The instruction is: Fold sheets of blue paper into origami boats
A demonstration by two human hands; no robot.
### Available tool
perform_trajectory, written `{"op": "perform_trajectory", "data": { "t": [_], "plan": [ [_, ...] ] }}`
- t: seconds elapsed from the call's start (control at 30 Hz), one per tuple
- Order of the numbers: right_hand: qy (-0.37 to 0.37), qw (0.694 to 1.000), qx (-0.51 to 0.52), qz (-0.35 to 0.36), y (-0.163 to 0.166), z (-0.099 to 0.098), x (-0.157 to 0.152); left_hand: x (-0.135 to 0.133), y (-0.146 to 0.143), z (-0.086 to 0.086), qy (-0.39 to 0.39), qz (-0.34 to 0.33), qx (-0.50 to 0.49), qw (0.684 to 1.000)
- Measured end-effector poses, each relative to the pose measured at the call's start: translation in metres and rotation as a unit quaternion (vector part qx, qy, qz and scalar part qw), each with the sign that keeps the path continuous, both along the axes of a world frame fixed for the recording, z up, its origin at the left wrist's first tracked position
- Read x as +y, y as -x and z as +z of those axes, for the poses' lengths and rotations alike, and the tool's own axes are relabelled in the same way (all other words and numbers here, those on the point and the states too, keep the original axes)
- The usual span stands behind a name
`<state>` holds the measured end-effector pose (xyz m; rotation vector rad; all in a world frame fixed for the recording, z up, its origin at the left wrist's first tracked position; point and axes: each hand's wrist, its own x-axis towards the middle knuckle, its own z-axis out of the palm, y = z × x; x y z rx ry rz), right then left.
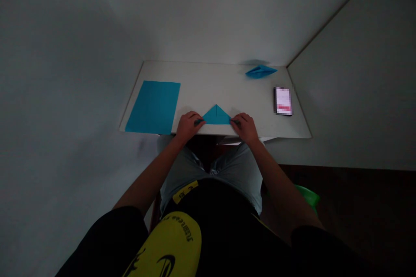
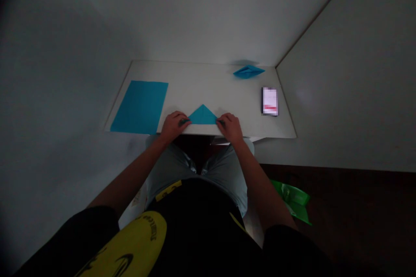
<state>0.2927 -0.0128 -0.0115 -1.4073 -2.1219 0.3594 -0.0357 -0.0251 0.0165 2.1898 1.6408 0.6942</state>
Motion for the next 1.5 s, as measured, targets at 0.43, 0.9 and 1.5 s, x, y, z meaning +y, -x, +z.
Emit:
{"op": "perform_trajectory", "data": {
  "t": [0.43, 0.9, 1.5],
  "plan": [
    [-0.034, 0.996, 0.051, 0.066, -0.014, -0.009, -0.007, 0.007, 0.017, -0.009, -0.098, -0.143, 0.131, 0.976],
    [0.085, 0.969, 0.222, -0.066, 0.027, -0.004, 0.003, 0.014, -0.039, 0.008, 0.011, -0.048, 0.192, 0.980],
    [0.028, 0.987, 0.159, 0.003, 0.065, -0.005, 0.003, 0.016, -0.029, -0.010, 0.019, 0.031, -0.153, 0.988]
  ]
}}
